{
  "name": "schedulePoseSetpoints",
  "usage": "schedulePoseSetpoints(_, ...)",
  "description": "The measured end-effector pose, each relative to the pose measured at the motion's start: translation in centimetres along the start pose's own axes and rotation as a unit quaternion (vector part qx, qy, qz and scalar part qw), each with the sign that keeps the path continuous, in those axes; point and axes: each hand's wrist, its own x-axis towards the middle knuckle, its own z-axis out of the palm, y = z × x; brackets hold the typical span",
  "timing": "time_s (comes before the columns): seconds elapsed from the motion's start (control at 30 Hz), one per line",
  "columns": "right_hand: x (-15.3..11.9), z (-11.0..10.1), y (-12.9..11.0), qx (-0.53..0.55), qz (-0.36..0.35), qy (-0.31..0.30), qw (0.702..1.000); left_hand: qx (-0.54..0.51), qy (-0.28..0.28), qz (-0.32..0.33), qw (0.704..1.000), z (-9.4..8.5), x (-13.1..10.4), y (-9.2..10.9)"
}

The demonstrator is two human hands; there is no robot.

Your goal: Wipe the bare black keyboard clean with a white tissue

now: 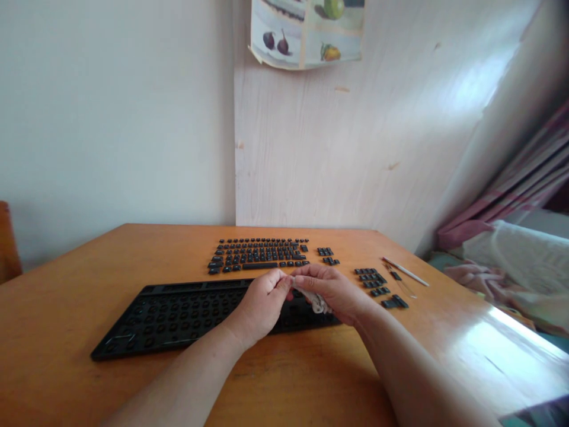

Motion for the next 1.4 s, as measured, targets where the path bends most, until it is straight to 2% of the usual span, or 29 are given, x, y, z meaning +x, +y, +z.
schedulePoseSetpoints(0.2, -0.3, -0.5, -0.5, -0.036, 0.040, 0.026, 0.998, 0.009, -0.008, 0.023, 1.000, 0.1, -0.1, 0.3)
schedulePoseSetpoints(0.37, -0.4, -1.6, -1.0, -0.075, 0.024, 0.115, 0.990, 0.058, 0.023, 0.055, 0.996, 0.0, 0.1, 0.1)
schedulePoseSetpoints(0.47, -0.1, -2.6, -1.0, -0.166, 0.003, 0.167, 0.972, 0.111, 0.054, 0.059, 0.991, -0.3, 0.3, -0.7)
schedulePoseSetpoints(0.57, 0.4, -3.2, -0.3, -0.291, -0.002, 0.198, 0.936, 0.155, 0.058, 0.058, 0.985, -0.4, 0.5, -1.4)
schedulePoseSetpoints(0.73, 1.0, -3.4, 0.6, -0.468, -0.006, 0.195, 0.862, 0.231, 0.052, 0.078, 0.968, -0.4, 0.2, -1.3)
schedulePoseSetpoints(0.83, 1.0, -3.1, 0.6, -0.529, 0.007, 0.201, 0.824, 0.261, 0.054, 0.085, 0.960, -0.3, 0.0, -0.7)
schedulePoseSetpoints(0.93, 1.1, -2.8, 0.7, -0.566, 0.006, 0.201, 0.800, 0.274, 0.050, 0.086, 0.957, -0.1, 0.0, -0.5)
schedulePoseSetpoints(1.03, 1.3, -2.7, 1.0, -0.581, 0.002, 0.190, 0.791, 0.274, 0.044, 0.089, 0.957, 0.0, 0.0, -0.7)
schedulePoseSetpoints(1.23, 1.4, -2.7, 1.1, -0.584, 0.007, 0.169, 0.794, 0.286, 0.027, 0.092, 0.953, 0.3, -0.2, -1.1)
schedulePoseSetpoints(1.4, 1.1, -2.6, 0.6, -0.586, 0.015, 0.128, 0.800, 0.323, 0.000, 0.119, 0.939, 0.6, -0.5, -1.2)
